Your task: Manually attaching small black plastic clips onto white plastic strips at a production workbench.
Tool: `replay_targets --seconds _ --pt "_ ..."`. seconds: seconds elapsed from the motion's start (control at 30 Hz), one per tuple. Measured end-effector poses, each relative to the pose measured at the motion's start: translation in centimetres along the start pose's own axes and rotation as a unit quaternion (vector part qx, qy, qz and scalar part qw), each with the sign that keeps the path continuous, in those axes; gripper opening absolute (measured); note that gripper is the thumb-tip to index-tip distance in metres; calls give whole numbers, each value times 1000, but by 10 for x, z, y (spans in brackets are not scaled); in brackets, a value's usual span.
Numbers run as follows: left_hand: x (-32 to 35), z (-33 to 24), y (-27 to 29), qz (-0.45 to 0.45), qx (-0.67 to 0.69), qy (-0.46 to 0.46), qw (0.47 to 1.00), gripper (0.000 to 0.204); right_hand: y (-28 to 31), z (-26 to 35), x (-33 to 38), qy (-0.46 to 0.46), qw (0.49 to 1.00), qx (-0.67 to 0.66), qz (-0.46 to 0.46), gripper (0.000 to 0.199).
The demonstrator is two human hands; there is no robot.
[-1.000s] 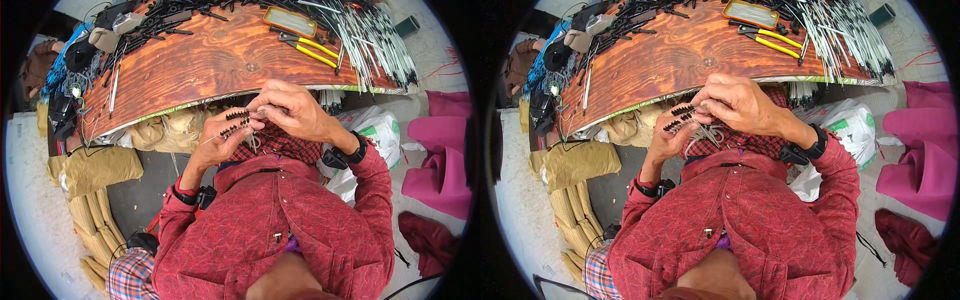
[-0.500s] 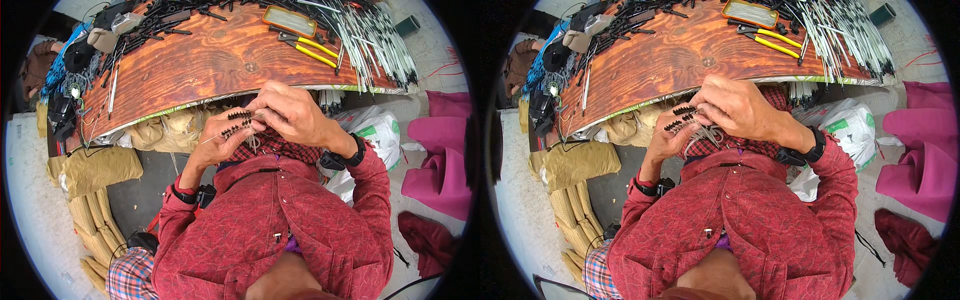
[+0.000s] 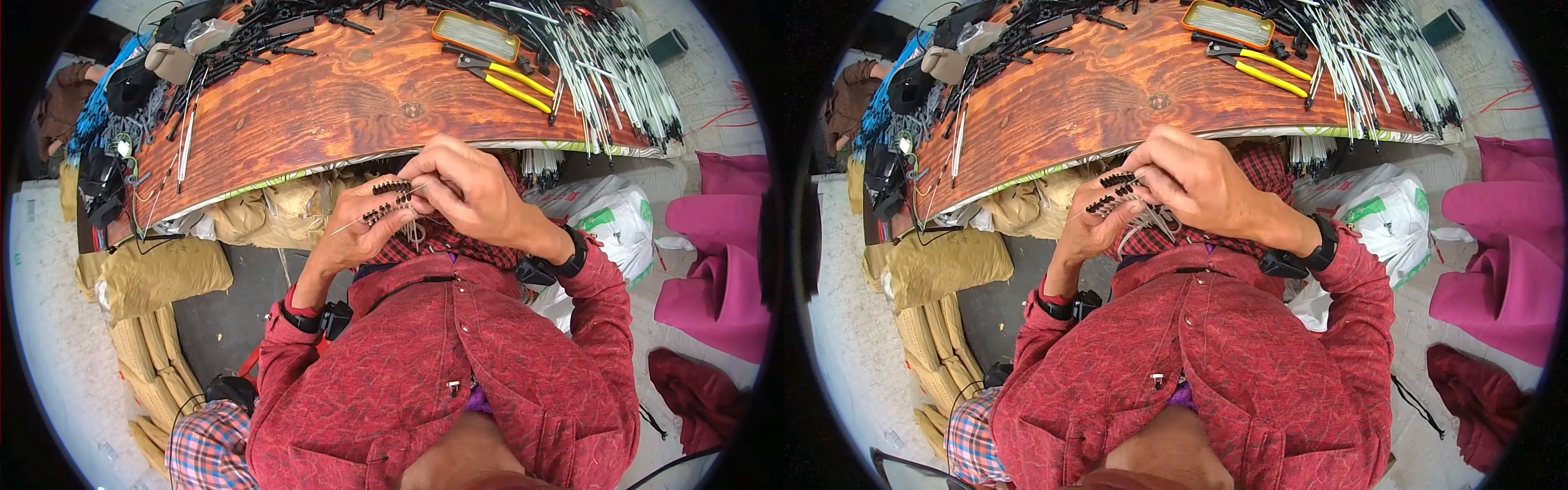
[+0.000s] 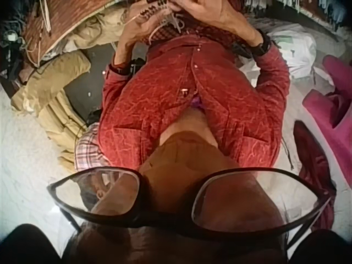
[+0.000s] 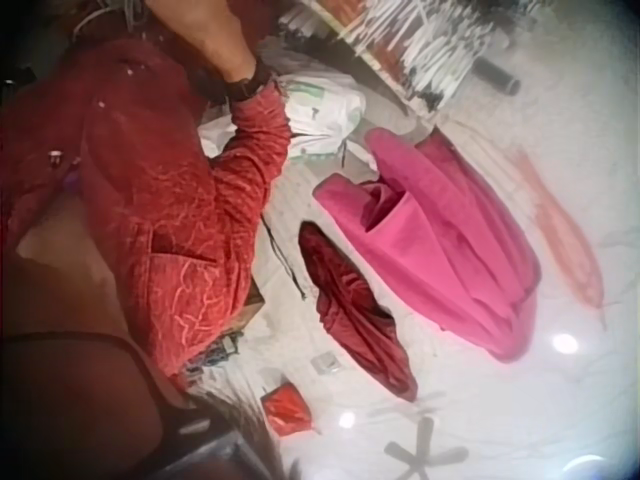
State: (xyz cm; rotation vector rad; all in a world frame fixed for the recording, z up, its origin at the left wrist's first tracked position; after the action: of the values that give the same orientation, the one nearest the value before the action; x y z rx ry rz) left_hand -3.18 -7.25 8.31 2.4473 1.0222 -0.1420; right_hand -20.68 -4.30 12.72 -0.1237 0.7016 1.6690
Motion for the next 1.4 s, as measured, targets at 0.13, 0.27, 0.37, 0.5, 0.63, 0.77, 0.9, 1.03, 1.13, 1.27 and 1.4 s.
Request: replay_targets --seconds 0.13,0.27,0.37,0.5,0.63,0.77,0.9,1.03,1.13,1.27,1.4 --pt "-1 -4 0 6 -8 1 1000 20 2 19 -2 91 989 113 6 21" --pt "-2 -7 -1 5 -15 -6 1000 21 2 30 -3 124 977 172 14 24" --pt "-1 -7 0 -4 -15 -8 1000 19 2 29 -4 109 982 155 22 25" --pt "-4 -12 0 3 -23 -15 1000 18 5 18 -9 89 994 53 41 23" --pt "-5 -12 -1 5 -20 -23 1000 19 3 22 -7 110 988 93 46 21" --pt "-4 -8 -3 16 -14 -12 1000 18 6 25 -6 123 981 131 68 22" --pt "-5 -13 -4 17 -28 -16 999 17 8 30 -6 138 972 167 86 22" --pt "-6 -13 -6 11 -32 -18 999 17 8 33 -6 152 968 186 75 22" --pt "-6 -15 -7 7 -25 -13 1000 16 9 33 -6 140 973 166 76 23" --pt "-8 -16 -8 7 -30 -10 999 17 10 31 -6 123 970 188 90 20" --pt "-7 -20 -9 8 -46 -5 999 17 9 37 -7 119 963 219 99 17"
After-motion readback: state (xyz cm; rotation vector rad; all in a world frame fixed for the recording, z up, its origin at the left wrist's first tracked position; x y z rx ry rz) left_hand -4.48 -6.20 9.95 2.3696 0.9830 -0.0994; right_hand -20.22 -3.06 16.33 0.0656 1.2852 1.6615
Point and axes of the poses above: each hand's wrist, its own x-axis away from the middle knuckle, its own y-axis out of the back of the hand, z = x × y, the point moved 5 cm from there along -x, towards the middle knuckle, and after that the axes turned 3 degrees about -x, right-handed, at the moved point
